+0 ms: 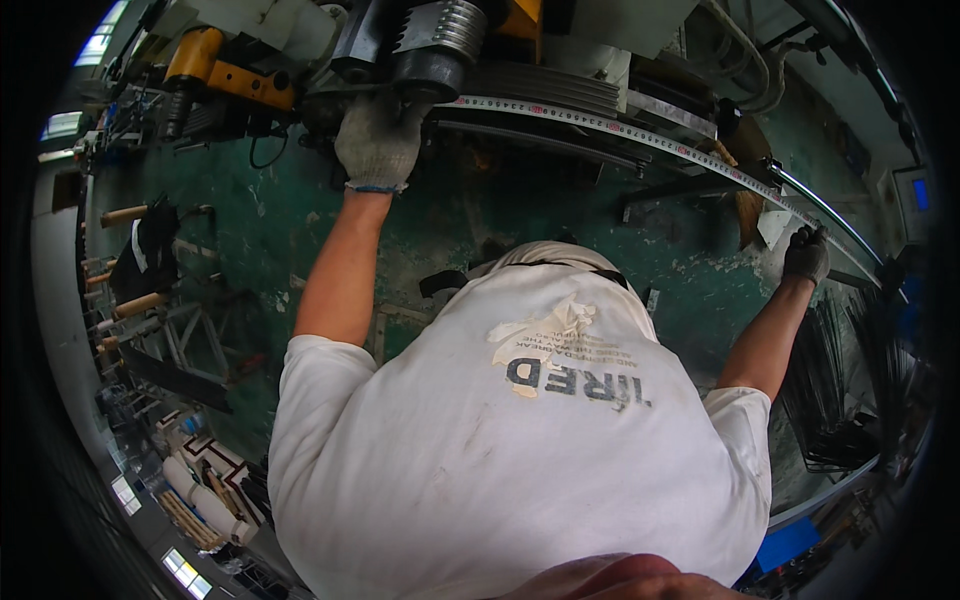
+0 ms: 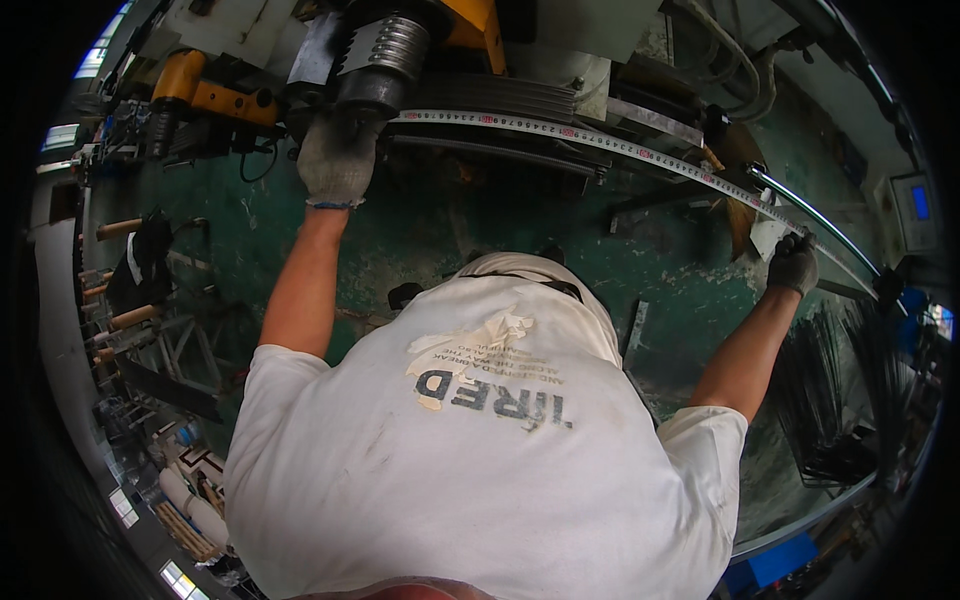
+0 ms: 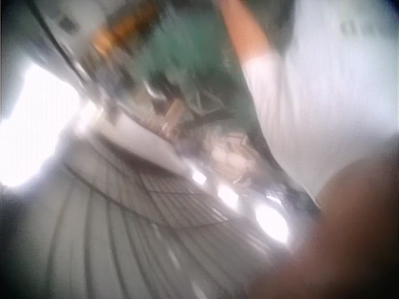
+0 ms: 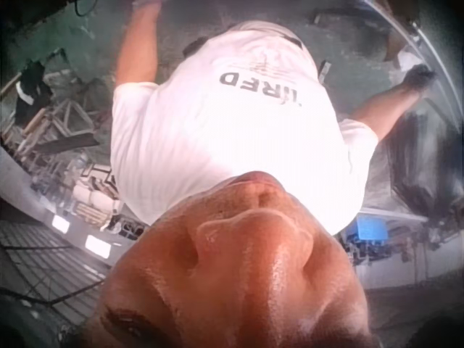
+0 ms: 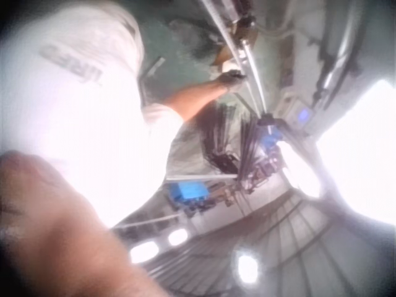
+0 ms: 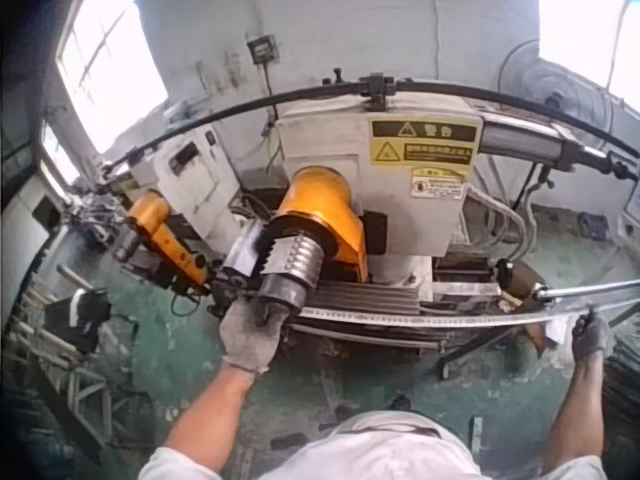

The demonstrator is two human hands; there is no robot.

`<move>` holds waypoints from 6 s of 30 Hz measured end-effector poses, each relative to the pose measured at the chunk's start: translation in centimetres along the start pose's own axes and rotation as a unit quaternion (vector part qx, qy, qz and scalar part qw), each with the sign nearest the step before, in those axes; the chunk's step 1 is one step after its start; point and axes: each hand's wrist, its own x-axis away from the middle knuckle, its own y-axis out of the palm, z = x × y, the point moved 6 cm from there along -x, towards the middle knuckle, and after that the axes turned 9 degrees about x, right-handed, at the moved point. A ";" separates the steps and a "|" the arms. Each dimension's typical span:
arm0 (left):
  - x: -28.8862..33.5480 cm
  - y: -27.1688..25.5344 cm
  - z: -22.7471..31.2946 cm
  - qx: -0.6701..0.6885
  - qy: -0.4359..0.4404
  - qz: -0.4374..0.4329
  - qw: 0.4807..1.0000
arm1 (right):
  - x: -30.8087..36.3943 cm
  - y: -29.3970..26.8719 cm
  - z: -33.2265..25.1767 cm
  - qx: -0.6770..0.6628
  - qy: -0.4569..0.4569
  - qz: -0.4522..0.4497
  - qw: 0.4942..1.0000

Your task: The person measures the length of a metal rod using a tape measure while the rod is positioned within a fabrication machine, then removes the rod from the machine by hand.

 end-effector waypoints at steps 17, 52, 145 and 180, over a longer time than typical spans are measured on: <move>-0.1 -0.4 0.2 0.059 -0.079 -0.024 0.995 | -0.3 -1.1 1.9 0.010 -0.009 0.023 1.000; -0.2 -0.3 1.1 0.028 -0.084 -0.027 0.996 | -0.6 -1.0 1.6 0.026 -0.005 0.022 0.999; 4.0 39.0 112.3 0.544 -0.469 -0.365 0.592 | -41.1 -20.9 -30.1 0.529 -0.262 -0.591 0.549; 5.2 41.6 110.0 0.438 -0.240 -0.333 0.800 | -39.6 -20.3 -31.4 0.638 -0.298 -0.536 0.465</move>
